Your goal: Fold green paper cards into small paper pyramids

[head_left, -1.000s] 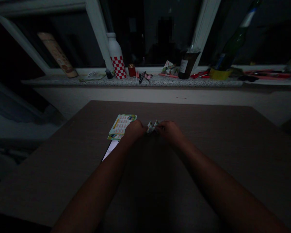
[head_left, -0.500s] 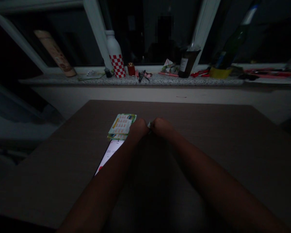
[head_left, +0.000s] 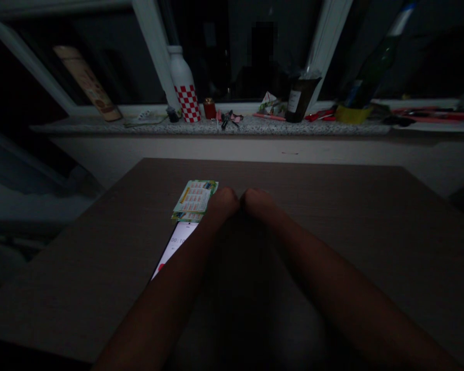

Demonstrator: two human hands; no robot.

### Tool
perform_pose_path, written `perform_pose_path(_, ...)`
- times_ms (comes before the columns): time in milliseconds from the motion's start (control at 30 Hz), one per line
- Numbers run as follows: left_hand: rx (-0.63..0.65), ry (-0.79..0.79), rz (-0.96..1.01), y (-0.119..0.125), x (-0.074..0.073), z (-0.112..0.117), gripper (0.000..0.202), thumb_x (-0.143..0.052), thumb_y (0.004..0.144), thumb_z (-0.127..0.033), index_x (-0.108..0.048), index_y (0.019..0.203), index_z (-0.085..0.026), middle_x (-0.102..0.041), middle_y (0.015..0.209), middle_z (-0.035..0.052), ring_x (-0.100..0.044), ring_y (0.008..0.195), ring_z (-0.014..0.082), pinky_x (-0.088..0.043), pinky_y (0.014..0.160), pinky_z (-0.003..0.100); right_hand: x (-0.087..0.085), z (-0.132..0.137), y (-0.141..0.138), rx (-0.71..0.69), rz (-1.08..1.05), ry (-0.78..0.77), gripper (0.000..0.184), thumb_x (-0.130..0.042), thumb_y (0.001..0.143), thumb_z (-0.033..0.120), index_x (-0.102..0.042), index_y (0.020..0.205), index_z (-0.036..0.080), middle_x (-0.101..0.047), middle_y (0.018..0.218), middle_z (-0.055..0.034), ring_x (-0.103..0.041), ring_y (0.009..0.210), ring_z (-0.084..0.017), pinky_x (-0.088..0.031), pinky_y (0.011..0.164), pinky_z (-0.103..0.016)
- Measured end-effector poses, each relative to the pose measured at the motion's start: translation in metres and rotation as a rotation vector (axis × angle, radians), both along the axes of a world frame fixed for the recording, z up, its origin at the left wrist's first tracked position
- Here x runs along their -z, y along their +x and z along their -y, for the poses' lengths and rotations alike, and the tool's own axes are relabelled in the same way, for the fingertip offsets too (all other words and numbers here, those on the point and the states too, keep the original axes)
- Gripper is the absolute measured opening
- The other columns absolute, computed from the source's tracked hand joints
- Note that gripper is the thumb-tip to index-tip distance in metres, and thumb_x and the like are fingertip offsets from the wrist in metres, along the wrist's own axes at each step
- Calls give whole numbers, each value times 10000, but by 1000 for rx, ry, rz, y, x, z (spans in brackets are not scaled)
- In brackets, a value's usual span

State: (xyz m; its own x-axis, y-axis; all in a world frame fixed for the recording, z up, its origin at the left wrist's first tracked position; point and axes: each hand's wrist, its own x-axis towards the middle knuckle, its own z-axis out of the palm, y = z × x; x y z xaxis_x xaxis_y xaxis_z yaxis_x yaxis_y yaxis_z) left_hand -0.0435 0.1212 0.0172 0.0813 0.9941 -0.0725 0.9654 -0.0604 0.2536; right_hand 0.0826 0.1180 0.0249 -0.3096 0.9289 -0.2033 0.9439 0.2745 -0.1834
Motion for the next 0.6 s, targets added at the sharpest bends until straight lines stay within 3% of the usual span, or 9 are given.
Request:
perform_pose_path(400,-129,-23,-18,-2,-1,6,248,-540,762,-272,-673,919,-134,-694,961,164,-660,873,239,-486,686,284,-7,-4,16,1,-204,177,249,-494,844,246,-725,840,150,-724,867,-114,-655,783,-188,-431,667,-238)
perform_pose_path(600,-153,-12,-24,-16,-13,9,257,-547,755,-325,-690,900,-168,-701,962,131,-647,906,239,-475,730,280,-6,3,43,57,-326,256,240,-496,839,242,-720,829,156,-718,802,-76,-635,709,-165,-390,601,-227)
